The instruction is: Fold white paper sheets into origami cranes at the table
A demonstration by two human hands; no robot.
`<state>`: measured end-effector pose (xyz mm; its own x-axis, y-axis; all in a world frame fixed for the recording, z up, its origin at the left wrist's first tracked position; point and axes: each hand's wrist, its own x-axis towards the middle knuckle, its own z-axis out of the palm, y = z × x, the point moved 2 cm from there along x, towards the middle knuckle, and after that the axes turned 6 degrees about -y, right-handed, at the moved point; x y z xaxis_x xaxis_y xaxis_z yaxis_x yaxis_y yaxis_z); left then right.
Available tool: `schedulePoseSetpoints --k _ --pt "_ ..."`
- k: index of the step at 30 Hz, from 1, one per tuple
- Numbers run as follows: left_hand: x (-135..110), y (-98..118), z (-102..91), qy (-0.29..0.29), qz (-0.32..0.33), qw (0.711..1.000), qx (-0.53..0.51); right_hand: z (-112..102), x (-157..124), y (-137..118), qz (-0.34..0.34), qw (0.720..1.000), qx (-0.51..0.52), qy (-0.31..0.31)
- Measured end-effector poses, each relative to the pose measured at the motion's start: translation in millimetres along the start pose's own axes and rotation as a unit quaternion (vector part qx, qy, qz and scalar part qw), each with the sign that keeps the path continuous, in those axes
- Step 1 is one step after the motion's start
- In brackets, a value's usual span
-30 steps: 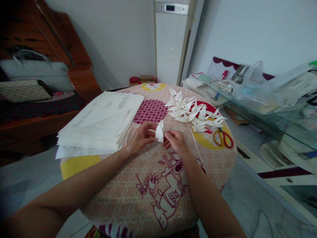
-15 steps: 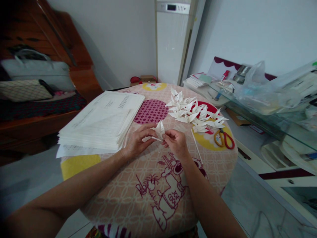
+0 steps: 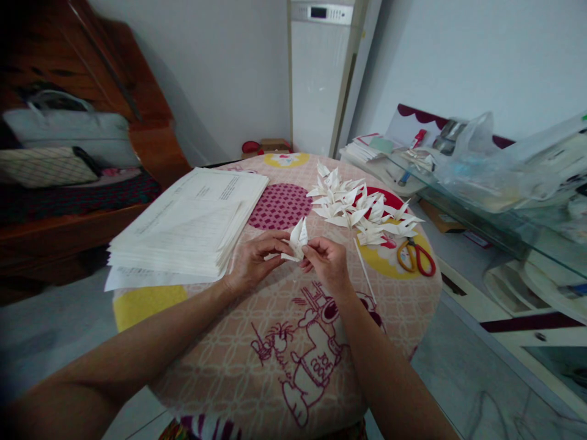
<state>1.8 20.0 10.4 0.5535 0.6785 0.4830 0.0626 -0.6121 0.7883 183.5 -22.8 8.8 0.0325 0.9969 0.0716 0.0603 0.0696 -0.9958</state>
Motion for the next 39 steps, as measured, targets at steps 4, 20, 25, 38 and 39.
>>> schedulePoseSetpoints --k 4,20,25,38,39 --pt "2 -5 3.7 0.018 -0.041 0.996 -0.073 0 0 2 0.006 1.0 0.007 0.001" --pt "3 -11 11.8 0.04 -0.17 0.944 -0.281 9 -1 9 0.015 0.997 -0.006 -0.081" --pt "3 -11 12.5 0.044 -0.161 0.941 -0.294 9 -2 9 0.007 0.998 -0.016 -0.068" --pt "4 -10 15.5 -0.04 -0.172 0.943 -0.283 10 -3 13 0.042 0.995 0.012 -0.09" --pt "4 -10 15.0 -0.038 -0.178 0.941 -0.284 11 -3 13 0.047 0.994 0.021 -0.094"
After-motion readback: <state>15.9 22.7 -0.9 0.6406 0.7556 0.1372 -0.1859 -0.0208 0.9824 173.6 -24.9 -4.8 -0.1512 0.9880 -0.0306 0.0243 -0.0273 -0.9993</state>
